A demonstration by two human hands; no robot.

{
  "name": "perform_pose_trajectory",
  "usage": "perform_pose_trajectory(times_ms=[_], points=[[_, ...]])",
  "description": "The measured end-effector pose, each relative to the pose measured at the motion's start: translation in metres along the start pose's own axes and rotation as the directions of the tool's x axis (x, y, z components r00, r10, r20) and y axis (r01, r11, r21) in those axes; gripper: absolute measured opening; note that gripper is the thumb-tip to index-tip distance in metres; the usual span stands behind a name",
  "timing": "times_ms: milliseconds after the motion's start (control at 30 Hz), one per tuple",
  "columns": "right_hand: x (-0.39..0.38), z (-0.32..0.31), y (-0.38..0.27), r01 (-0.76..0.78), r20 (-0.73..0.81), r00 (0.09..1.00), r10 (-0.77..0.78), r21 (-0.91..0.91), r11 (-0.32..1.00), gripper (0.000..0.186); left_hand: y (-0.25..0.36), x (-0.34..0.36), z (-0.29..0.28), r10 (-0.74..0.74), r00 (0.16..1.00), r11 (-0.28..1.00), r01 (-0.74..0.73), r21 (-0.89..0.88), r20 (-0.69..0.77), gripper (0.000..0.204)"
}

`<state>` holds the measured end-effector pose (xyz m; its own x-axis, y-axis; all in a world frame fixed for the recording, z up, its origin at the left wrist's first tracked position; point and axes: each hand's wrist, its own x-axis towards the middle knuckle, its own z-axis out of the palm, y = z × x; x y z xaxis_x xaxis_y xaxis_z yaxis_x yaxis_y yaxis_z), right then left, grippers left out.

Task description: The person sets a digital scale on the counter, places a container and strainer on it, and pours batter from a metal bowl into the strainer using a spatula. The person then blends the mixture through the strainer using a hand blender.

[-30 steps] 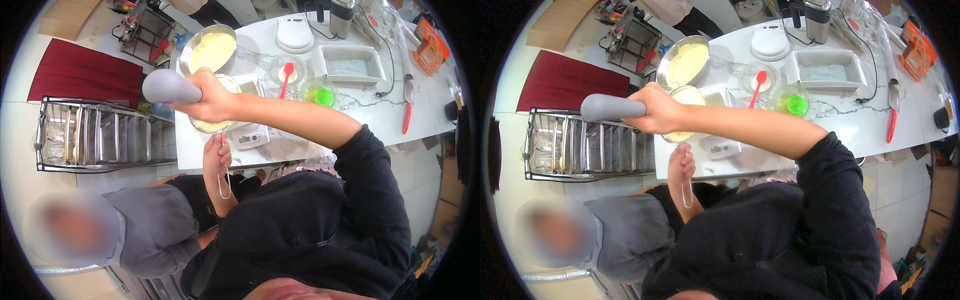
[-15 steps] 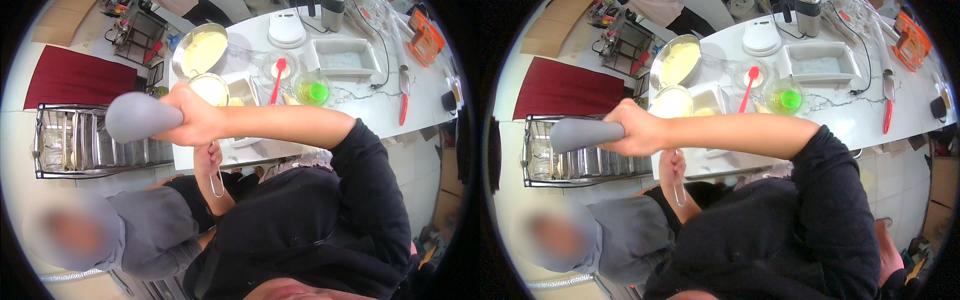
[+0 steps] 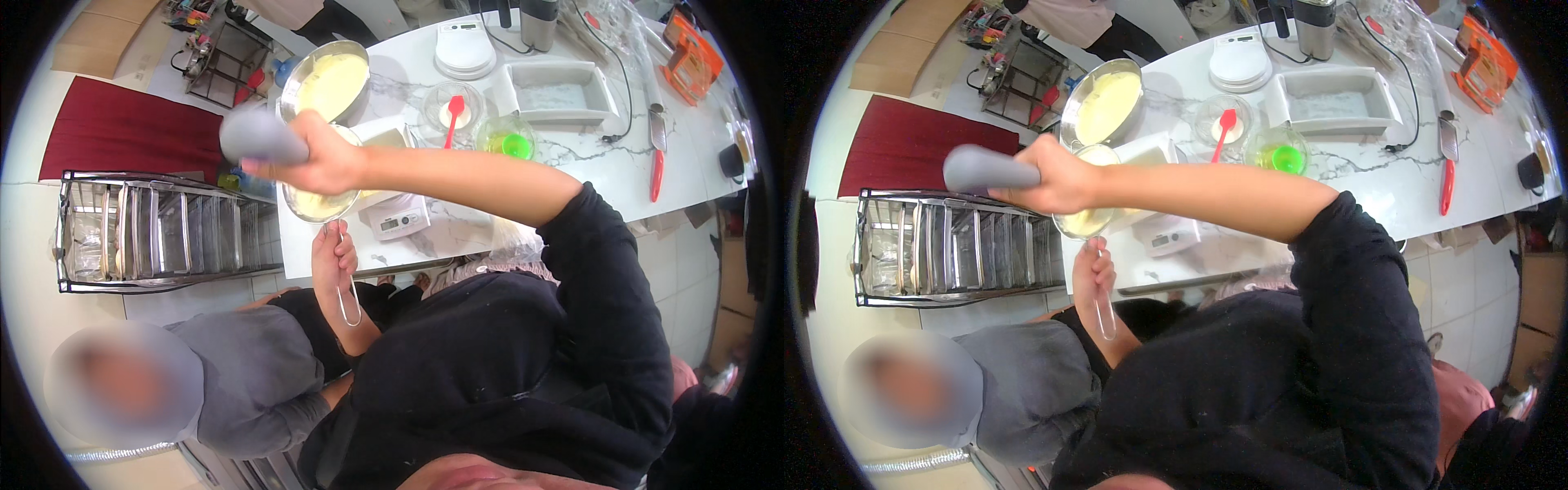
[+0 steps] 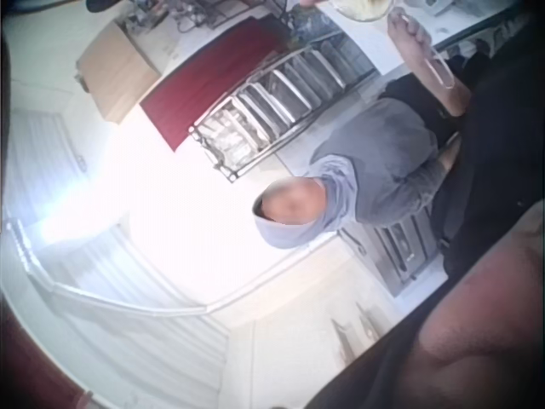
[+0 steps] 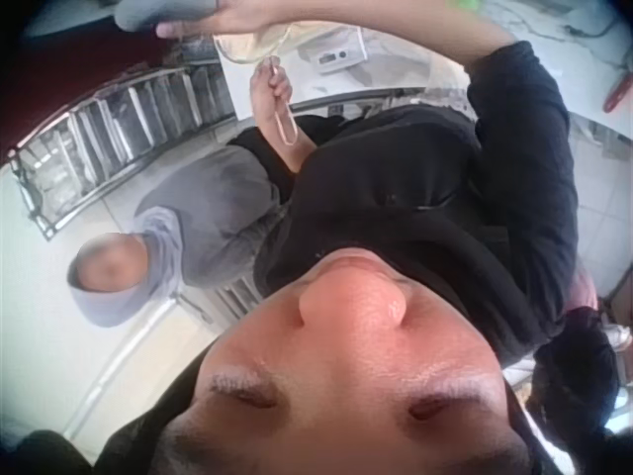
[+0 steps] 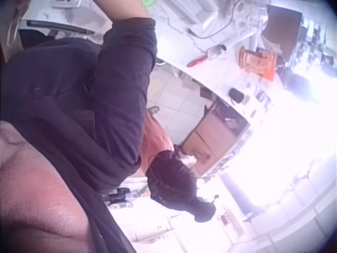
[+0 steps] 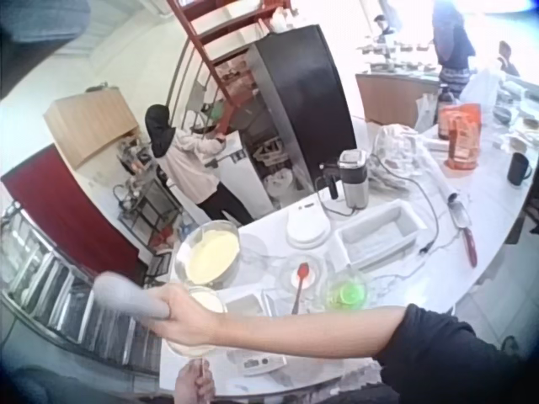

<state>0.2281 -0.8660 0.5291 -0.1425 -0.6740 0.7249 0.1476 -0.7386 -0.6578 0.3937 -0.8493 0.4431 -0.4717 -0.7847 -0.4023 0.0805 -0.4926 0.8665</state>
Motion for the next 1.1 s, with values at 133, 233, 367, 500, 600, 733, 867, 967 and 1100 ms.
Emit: perform_pose_trajectory(times_ms=[133,233,367,500,600,733,867,967,1100], points=[[0.010,0.003,-0.009,0.220,-0.139,0.965,-0.221,-0.018,0.975,0.019,-0.004,0.004,-0.005,-0.006,1.000,1.000,0.007,-0.031,0.030,0.021],[0.009,0.001,0.004,0.153,-0.123,0.978,-0.169,-0.126,0.980,0.020,-0.002,0.000,-0.002,0.010,1.000,1.000,-0.010,-0.015,0.002,0.021],[-0.008,0.017,0.015,0.055,-0.088,0.995,-0.057,-0.023,0.998,0.031,-0.006,0.001,-0.007,-0.018,1.000,0.999,0.018,-0.027,-0.018,0.021],[0.012,0.009,-0.010,-0.056,-0.182,0.980,0.077,0.119,0.991,0.037,-0.009,0.001,-0.010,0.009,1.000,0.999,-0.010,-0.040,-0.015,0.021],[0.016,-0.004,0.011,-0.030,-0.163,0.986,0.038,0.053,0.998,0.038,-0.004,-0.005,-0.005,0.029,1.000,0.999,-0.029,-0.022,0.004,0.020],[0.001,0.000,0.017,-0.150,-0.089,0.982,0.167,0.174,0.973,0.036,-0.004,-0.005,-0.006,0.032,0.999,0.999,-0.032,0.005,-0.020,0.020],[0.010,0.015,-0.007,-0.131,-0.035,0.989,0.142,0.206,0.970,0.037,-0.008,0.003,-0.014,0.033,0.999,0.999,-0.033,0.005,0.002,0.020],[0.006,0.031,-0.007,0.029,0.078,0.996,-0.039,0.130,0.991,0.033,-0.003,0.005,-0.009,0.049,0.999,0.999,-0.049,0.013,-0.016,0.020],[0.007,0.029,0.011,0.052,0.072,0.996,-0.054,0.027,0.998,0.023,0.001,0.004,-0.003,0.029,1.000,0.999,-0.028,0.022,-0.009,0.020]])
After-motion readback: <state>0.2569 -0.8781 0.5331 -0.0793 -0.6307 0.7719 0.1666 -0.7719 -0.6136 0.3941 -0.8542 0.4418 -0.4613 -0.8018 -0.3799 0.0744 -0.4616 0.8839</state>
